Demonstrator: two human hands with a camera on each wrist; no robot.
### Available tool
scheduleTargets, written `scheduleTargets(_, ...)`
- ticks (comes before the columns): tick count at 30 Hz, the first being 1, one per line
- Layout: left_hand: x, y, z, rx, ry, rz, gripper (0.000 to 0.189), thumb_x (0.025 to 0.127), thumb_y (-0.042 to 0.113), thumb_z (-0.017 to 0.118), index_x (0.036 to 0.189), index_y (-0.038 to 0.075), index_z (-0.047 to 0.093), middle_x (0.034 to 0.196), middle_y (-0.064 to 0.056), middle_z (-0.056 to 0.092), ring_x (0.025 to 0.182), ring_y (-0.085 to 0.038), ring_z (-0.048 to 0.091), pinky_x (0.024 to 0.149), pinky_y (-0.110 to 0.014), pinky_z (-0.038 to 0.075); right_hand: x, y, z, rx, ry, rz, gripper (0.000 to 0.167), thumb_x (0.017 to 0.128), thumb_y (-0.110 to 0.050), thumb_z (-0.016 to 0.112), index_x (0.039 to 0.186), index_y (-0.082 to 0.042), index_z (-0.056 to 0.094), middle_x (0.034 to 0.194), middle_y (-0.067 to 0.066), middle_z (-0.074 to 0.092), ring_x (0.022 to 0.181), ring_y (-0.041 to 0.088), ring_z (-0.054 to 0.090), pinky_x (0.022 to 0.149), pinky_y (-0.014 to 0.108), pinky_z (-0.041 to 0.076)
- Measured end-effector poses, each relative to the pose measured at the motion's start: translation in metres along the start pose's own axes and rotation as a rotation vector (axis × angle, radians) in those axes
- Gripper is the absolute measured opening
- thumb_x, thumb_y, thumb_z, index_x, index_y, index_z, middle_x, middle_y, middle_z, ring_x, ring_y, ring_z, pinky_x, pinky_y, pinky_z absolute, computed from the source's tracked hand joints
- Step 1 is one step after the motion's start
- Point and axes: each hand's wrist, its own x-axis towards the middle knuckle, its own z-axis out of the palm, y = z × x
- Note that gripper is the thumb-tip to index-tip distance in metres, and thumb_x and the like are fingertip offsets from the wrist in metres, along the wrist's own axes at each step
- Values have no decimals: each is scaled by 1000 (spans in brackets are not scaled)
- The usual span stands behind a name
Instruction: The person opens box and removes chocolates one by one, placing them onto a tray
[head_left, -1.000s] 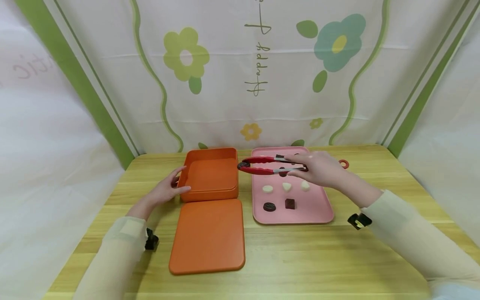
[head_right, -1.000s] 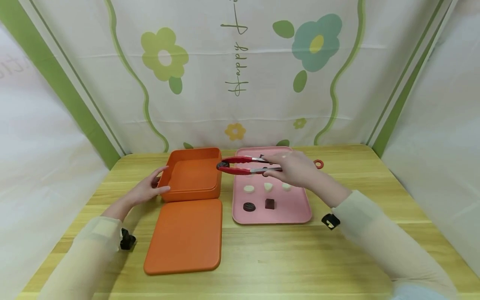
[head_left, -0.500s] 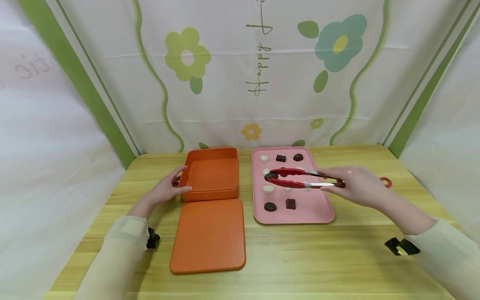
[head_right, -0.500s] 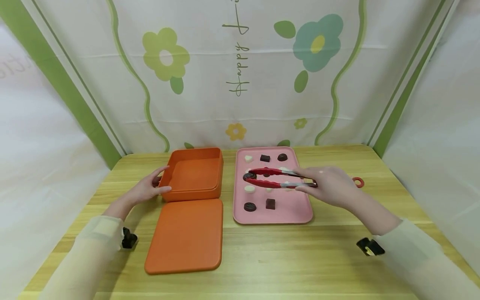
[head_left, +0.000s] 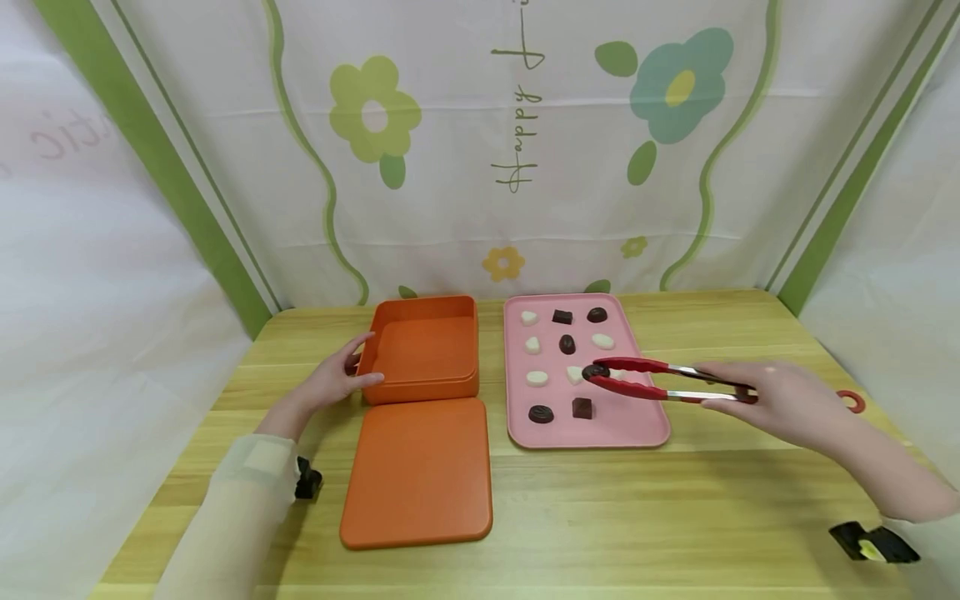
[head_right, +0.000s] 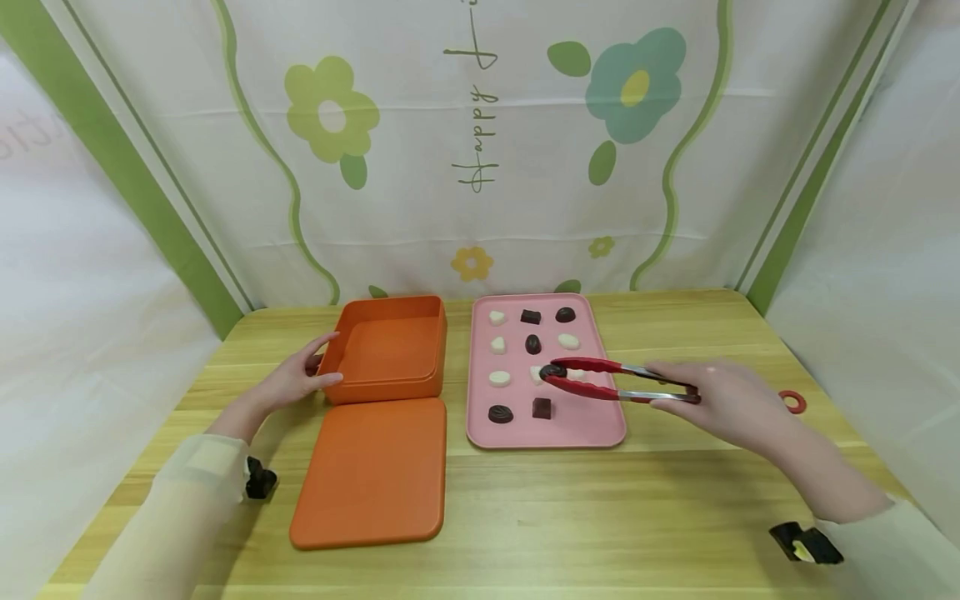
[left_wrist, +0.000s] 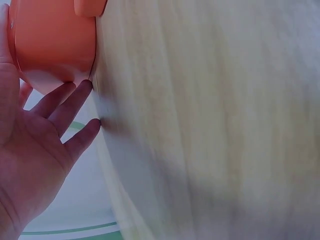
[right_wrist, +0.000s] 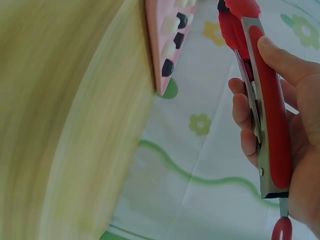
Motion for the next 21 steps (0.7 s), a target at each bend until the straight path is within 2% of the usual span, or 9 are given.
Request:
scheduleTargets(11,0,3,1,4,3,-13,87,91,34,70,157,16,17,149,-32,30,135,-45,32,105,-58,31,-27,18,-4,0,-35,50,42,80,-30,81,118,-14,72,58,-22,36,48,-4,26,44,21,25)
scheduleTargets(21,-2,2,1,1,5,-25,89,90,36,71,157,16,16,149,-32,30,136,-45,32,105,-57,32,-33,22,1,-11,-108,81,43,79,-34,80,117,-14,72,57,-20,35,48,-3,26,45,21,25)
